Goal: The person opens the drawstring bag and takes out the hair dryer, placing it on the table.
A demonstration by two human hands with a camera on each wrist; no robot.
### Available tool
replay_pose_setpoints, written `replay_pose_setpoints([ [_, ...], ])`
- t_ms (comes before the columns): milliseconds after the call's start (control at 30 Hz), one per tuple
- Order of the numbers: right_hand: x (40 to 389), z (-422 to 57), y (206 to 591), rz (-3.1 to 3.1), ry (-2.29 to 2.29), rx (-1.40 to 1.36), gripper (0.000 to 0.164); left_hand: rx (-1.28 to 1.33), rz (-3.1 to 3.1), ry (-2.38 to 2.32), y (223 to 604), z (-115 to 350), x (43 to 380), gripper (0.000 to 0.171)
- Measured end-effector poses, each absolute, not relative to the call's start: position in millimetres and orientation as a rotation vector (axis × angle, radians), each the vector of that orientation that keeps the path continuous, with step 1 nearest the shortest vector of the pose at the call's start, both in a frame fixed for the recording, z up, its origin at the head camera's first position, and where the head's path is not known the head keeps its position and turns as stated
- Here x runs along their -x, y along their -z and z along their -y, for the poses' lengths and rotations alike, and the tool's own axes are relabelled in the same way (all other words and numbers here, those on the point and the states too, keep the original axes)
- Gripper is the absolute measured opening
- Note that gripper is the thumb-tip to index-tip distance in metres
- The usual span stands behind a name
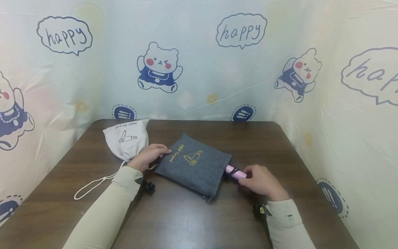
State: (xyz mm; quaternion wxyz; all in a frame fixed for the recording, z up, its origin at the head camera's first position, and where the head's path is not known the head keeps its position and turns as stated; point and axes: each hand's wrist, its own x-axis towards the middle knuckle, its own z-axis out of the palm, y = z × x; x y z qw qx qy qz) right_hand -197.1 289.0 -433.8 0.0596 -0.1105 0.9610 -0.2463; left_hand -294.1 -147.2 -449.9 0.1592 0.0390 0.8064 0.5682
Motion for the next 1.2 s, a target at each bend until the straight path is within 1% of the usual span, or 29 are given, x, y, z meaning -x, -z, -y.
replay_pose_setpoints([
  [267, 197.0, -290.5, 434.3, -2.908, 0.748, 0.337, 0.017, -0.095, -2.313, -1.604, 451.3, 147.7, 295.8, 0.020],
  [800, 195.4, -291.3, 432.5, -2.917, 0.725, 0.322, 0.015, -0.091, -2.316, -1.609, 451.1, 146.8, 296.4, 0.020],
  [933, 195.1, -291.7, 432.4, -2.897, 0.724, 0.328, 0.022, -0.092, -2.327, -1.589, 451.2, 147.2, 295.6, 0.020],
  [1100, 196.4, -290.9, 434.2, -2.899, 0.741, 0.393, 0.041, -0.105, -2.347, -1.562, 450.0, 147.1, 294.6, 0.023],
  [1200, 197.5, -288.5, 436.6, -2.922, 0.761, 0.415, 0.048, -0.121, -2.362, -1.532, 449.2, 147.1, 294.7, 0.028],
])
